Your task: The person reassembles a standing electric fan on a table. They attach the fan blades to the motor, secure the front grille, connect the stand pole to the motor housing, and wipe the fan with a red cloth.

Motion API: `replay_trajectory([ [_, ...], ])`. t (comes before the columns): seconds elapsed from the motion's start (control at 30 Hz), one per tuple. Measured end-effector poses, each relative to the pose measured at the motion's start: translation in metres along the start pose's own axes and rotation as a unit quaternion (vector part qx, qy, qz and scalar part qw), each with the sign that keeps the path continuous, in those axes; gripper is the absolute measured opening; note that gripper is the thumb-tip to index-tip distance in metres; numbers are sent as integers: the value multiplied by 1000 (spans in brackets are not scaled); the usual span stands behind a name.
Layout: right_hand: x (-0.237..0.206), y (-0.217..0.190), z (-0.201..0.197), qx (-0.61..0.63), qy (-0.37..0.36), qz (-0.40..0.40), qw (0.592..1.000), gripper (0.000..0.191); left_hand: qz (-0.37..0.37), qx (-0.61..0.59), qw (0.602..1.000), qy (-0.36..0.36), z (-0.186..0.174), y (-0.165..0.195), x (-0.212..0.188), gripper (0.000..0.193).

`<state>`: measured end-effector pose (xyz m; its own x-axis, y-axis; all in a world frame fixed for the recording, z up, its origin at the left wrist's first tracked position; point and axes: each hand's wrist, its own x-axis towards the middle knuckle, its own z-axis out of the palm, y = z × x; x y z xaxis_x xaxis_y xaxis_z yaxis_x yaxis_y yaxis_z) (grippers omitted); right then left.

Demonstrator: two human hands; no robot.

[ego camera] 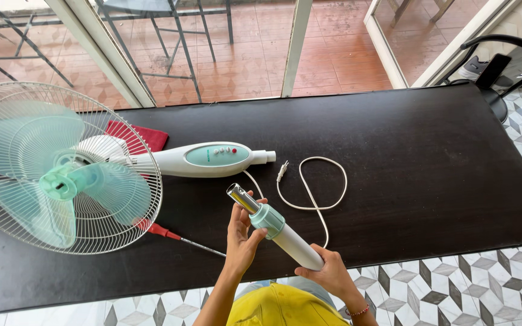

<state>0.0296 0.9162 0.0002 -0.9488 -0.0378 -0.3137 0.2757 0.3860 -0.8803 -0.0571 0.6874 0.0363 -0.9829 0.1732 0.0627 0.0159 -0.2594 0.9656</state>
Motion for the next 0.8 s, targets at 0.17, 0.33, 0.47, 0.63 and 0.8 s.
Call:
replay_trajectory([
  [0.17, 5, 1, -13, -5, -10, 5, 1000, 47, -6, 143, 990, 3, 11, -9, 12, 79],
  [0.33, 12, 0, -41, -15, -12, 12, 1000, 48, -61, 138, 988, 19, 37, -10, 24, 73],
  [0.47, 15, 6, -71, -11, -32, 1, 999, 48, -62, 65, 996, 12, 61, -7, 33, 78],
  [0.63, 26, 24, -114, 97, -123, 37, 987, 57, -38, 2, 999, -29, 91, -4, 49, 82],
  [0.8, 39, 36, -136, 156, -110, 56, 980, 66, -50, -49, 997, -21, 131, -9, 64, 83],
])
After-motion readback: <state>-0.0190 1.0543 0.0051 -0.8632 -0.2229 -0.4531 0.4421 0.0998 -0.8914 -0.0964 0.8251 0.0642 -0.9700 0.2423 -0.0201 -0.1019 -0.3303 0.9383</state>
